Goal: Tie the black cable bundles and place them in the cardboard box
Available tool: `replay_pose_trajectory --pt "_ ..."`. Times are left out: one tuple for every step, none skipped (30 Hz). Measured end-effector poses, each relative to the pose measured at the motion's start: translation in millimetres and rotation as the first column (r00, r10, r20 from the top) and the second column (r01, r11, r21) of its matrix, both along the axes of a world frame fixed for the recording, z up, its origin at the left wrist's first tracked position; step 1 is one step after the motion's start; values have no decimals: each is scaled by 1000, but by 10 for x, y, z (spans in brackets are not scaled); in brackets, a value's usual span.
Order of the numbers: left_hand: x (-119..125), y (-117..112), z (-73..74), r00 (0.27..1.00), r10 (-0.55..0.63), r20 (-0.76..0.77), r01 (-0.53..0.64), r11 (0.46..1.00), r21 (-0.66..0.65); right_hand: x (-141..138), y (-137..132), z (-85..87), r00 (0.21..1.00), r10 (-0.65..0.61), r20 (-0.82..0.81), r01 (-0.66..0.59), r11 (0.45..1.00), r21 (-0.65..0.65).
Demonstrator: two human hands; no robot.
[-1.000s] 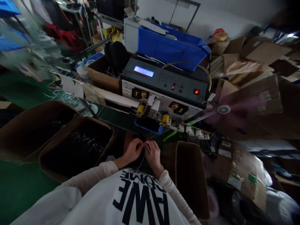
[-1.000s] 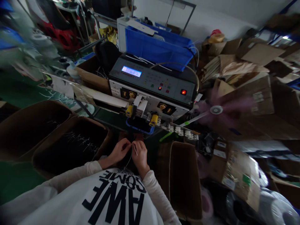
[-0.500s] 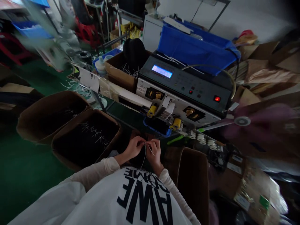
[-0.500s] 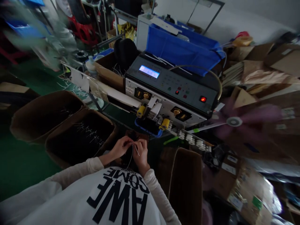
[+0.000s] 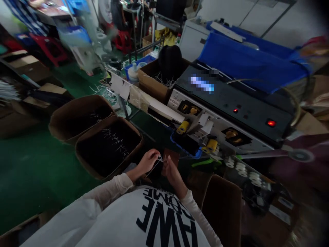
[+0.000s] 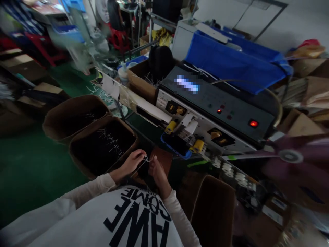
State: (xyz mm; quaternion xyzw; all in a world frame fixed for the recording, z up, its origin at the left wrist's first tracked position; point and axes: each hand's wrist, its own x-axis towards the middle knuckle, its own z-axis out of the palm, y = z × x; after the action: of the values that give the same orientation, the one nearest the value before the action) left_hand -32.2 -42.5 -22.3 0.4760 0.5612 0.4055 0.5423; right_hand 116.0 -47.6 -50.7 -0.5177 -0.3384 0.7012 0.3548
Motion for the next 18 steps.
replay_pose_trajectory --pt "-25 -28 25 999 -21 -39 22 999 37 -60 81 -9 999 28 -24 -28 999 -22" --pt "-47 -63 38 997 -36 -65 40 997 60 -130 161 -17 998 48 -50 -50 998 -46" --pt "-72 -104 37 996 -40 -77 46 996 76 -211 233 -24 994 68 -80 -74 995 -74" --pt "-101 -150 20 997 -28 -75 34 996 85 -299 294 -30 990 91 -106 -101 990 -94" --pt "-138 -200 -9 999 3 -48 1 996 87 -395 338 -30 986 111 -123 -124 986 -108" --pt "-187 -253 -48 999 51 9 -52 996 79 -493 364 -23 983 125 -137 -141 983 -116" --pt "-247 -308 -93 989 114 99 -120 991 63 -592 373 -6 981 129 -143 -146 982 -123" --pt "-317 -365 -137 963 174 207 -187 981 44 -689 367 24 982 125 -142 -143 982 -126" --pt "-395 -421 -180 925 216 312 -237 971 30 -782 351 68 983 120 -139 -137 983 -125" --pt "-478 -475 -218 894 227 387 -260 965 32 -872 331 126 984 118 -133 -134 984 -118" --pt "-562 -524 -252 885 214 412 -261 964 59 -958 311 195 984 125 -129 -139 985 -106" --pt "-644 -565 -282 905 187 381 -243 964 105 -1040 298 274 981 144 -132 -157 983 -92" --pt "-721 -594 -309 940 148 308 -204 966 157 -1119 294 358 975 170 -145 -183 980 -79" --pt "-794 -610 -335 970 108 216 -152 969 196 -1194 304 445 965 202 -168 -215 974 -68" --pt "-863 -612 -360 989 69 128 -96 972 215 -1268 326 532 952 234 -198 -250 966 -62" --pt "-930 -600 -385 998 33 55 -44 976 214 -1341 361 615 937 264 -230 -283 957 -56" --pt "-999 -576 -410 1000 4 0 -4 981 196 -1414 407 691 921 289 -261 -311 949 -49" --pt "-1073 -545 -438 999 -15 -41 22 986 168 -1488 459 757 908 304 -289 -328 944 -35"
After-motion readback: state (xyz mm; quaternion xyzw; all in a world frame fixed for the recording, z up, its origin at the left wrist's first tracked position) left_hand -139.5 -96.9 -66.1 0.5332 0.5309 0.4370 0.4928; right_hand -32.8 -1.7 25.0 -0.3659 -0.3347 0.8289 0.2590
